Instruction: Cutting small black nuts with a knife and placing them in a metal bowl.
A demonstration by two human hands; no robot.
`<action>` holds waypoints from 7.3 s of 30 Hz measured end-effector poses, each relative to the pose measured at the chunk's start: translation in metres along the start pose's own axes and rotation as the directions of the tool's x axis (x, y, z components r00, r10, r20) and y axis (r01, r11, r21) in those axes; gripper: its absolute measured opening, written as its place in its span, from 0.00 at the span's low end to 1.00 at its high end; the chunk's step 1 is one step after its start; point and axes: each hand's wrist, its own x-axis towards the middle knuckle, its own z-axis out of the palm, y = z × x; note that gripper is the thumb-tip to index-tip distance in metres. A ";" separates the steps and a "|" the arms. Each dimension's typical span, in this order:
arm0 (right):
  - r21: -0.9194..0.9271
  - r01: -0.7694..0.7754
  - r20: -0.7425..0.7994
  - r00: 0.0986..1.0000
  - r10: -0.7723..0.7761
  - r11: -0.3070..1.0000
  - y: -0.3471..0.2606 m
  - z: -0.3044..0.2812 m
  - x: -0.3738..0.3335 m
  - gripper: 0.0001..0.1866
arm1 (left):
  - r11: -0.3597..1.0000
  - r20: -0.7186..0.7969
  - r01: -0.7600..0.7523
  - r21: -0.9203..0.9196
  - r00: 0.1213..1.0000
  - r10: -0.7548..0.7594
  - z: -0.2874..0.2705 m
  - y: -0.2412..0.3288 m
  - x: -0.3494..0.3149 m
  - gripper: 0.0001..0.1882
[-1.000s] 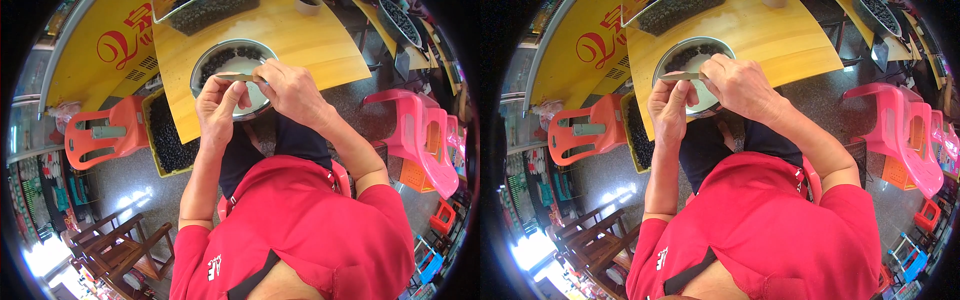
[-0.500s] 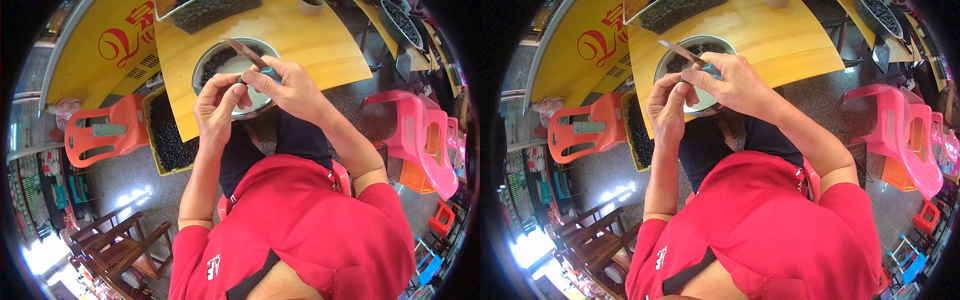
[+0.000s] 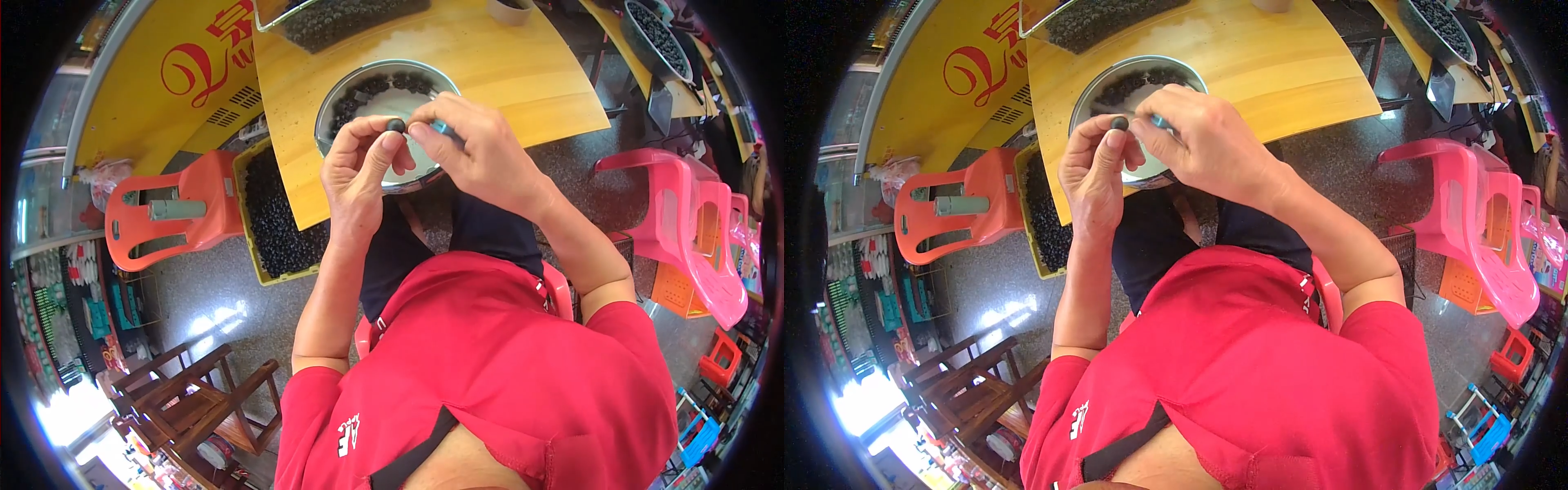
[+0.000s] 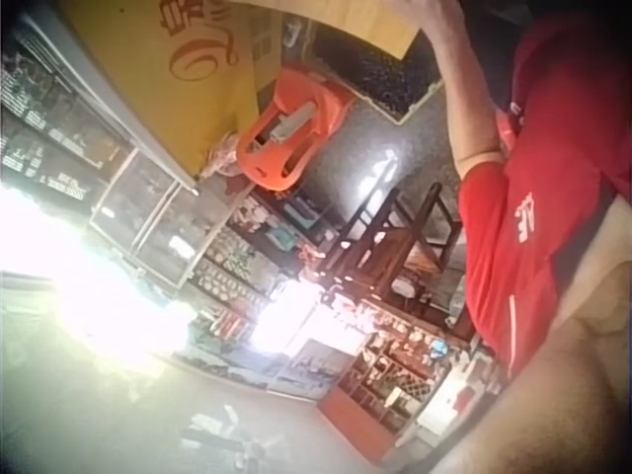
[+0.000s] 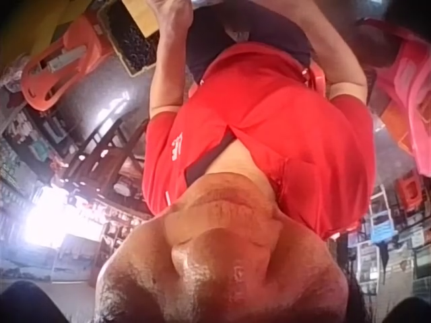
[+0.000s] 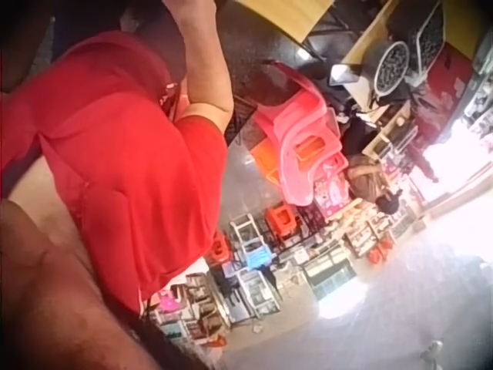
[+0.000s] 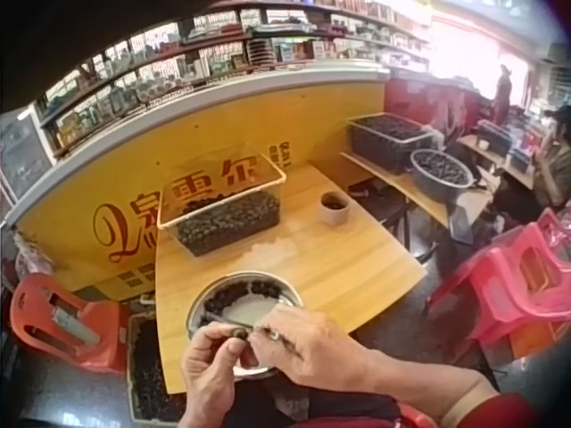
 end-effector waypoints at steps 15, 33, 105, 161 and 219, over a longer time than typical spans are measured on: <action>-0.371 0.133 -0.018 0.988 -0.150 0.919 0.003 0.004 0.000 0.08 | 0.999 -0.042 0.036 -0.008 0.998 -0.037 0.001 0.002 -0.001 0.09; -0.260 0.071 0.001 0.997 -0.073 0.963 0.003 0.003 -0.002 0.04 | 0.996 -0.044 0.022 0.083 0.999 -0.018 0.003 0.003 -0.001 0.08; 0.676 -0.484 0.187 0.842 0.506 0.555 0.000 -0.015 0.002 0.10 | 0.992 -0.108 0.108 0.065 0.989 -0.101 0.027 0.002 0.000 0.10; -0.347 -0.104 -0.052 0.994 0.092 0.932 0.028 -0.005 -0.001 0.08 | 0.909 0.113 0.259 -0.328 0.965 -0.235 0.007 0.013 -0.002 0.08; 0.414 -0.477 0.154 0.876 0.457 0.775 0.033 -0.008 -0.002 0.14 | 0.614 0.347 -0.206 0.762 0.930 -0.119 0.002 0.020 0.049 0.12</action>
